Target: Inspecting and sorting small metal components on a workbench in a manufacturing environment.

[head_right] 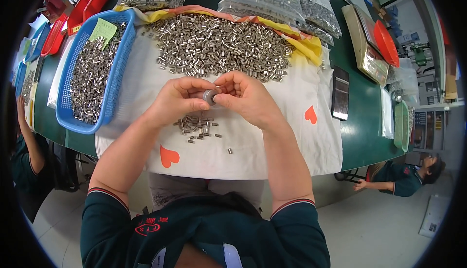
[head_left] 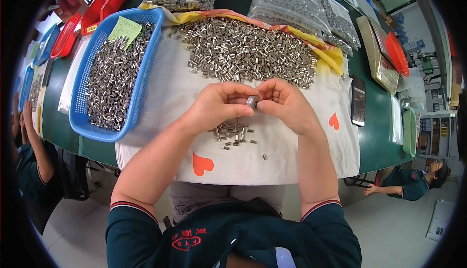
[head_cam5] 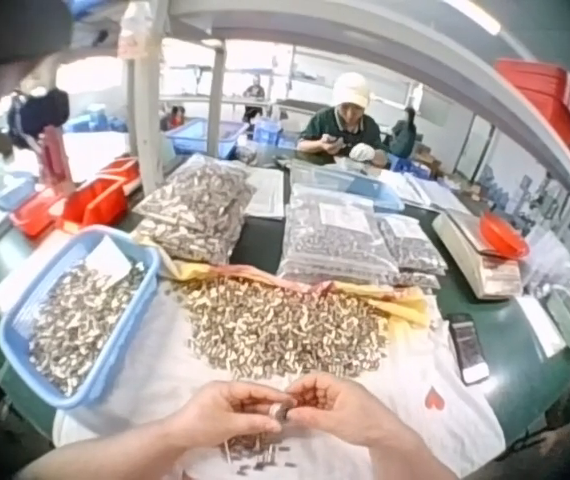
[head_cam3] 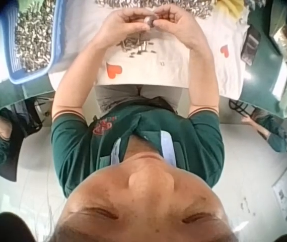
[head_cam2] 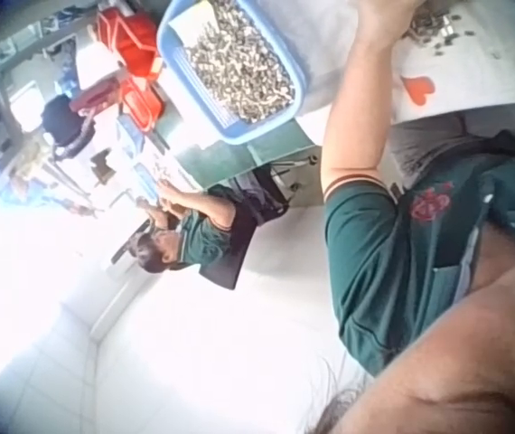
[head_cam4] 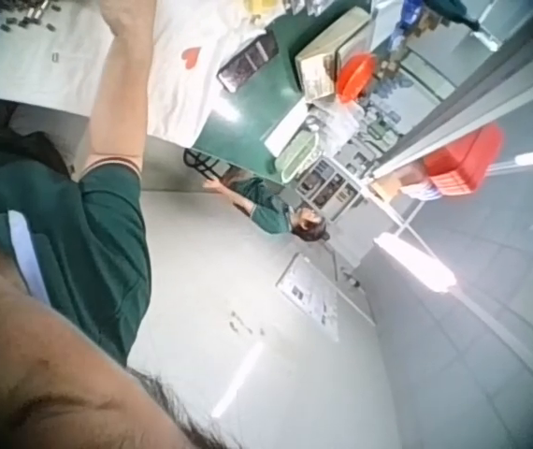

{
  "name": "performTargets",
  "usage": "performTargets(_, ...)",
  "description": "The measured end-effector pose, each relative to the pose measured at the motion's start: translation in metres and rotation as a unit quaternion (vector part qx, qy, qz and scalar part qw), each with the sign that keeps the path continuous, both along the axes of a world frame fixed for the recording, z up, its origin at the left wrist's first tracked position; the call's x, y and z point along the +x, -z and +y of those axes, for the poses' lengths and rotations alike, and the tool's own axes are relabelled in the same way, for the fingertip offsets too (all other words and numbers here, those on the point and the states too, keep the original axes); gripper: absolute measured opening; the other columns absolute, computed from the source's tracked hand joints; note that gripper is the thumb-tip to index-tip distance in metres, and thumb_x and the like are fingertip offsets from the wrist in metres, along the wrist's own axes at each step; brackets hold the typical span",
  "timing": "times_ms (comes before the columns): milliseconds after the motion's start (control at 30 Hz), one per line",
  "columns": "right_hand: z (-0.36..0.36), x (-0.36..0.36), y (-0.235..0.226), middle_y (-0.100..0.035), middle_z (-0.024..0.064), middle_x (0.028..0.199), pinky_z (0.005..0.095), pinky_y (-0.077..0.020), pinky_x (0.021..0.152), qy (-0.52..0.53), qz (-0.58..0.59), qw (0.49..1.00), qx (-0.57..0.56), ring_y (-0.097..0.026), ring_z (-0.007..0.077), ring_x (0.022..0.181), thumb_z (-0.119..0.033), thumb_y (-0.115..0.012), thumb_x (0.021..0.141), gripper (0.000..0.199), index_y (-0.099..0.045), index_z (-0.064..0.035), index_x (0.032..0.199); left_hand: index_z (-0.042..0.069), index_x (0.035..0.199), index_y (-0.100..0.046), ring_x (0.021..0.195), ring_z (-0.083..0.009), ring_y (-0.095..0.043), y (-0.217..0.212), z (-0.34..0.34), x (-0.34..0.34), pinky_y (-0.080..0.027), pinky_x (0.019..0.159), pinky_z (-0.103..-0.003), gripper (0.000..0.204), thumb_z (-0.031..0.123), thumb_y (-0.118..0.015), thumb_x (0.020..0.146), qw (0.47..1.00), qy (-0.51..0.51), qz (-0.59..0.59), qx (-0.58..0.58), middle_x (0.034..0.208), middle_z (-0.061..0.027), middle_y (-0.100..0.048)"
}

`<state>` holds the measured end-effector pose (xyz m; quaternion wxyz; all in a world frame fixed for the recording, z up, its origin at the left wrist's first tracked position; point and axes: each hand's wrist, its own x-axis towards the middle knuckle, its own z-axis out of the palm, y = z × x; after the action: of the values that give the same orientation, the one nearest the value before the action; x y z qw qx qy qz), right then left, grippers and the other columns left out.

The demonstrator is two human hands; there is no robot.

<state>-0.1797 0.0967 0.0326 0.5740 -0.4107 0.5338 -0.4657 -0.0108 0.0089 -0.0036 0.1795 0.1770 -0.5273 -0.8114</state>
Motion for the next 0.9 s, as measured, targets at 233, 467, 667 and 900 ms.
performTargets(233,-0.001,0.0,0.003,-0.057,0.0041,0.088,0.0224,-0.0451,0.073,-0.009,-0.006,1.0,0.007,-0.054,0.0094,0.08,-0.001,-0.061,0.074,0.024,-0.052,-0.0005,0.096,-0.003,0.105,-0.055,0.085,-0.0097,-0.056,-0.003,0.0,0.001,-0.048,0.074,-0.022,0.034,-0.005,-0.063,0.072,0.999,0.016,-0.04,-0.015,0.094,-0.0056,-0.059)
performTargets(467,-0.004,0.004,0.004,-0.057,0.003,0.086,0.0213,-0.0444,0.07,0.0,0.01,1.0,0.016,-0.054,0.0083,0.078,-0.002,-0.061,0.074,0.022,-0.052,-0.0012,0.095,0.0,0.101,-0.058,0.074,-0.0065,-0.056,0.0,0.001,0.002,-0.048,0.067,-0.019,0.031,-0.001,-0.066,0.072,0.998,-0.005,-0.043,-0.05,0.085,-0.0022,-0.059)
performTargets(667,-0.001,0.001,0.004,-0.057,0.0016,0.086,0.0234,-0.0439,0.069,0.069,0.041,0.994,-0.077,-0.053,0.01,0.078,-0.006,-0.062,0.073,0.025,-0.055,-0.0034,0.097,0.002,0.108,-0.052,0.086,-0.0119,-0.057,0.003,-0.003,-0.001,-0.048,0.077,-0.025,0.032,0.002,-0.06,0.078,0.999,-0.017,0.045,-0.001,0.097,-0.0066,-0.059)
performTargets(900,0.012,0.018,-0.013,-0.059,0.0087,0.087,0.028,-0.0452,0.066,0.099,0.361,0.868,-0.328,-0.056,0.018,0.077,-0.001,-0.059,0.072,0.025,-0.059,-0.0037,0.096,0.004,0.095,-0.053,0.078,-0.0143,-0.06,-0.01,0.002,-0.006,-0.05,0.07,-0.028,0.012,0.012,-0.05,0.087,0.995,-0.075,0.033,0.06,0.084,-0.0057,-0.059)
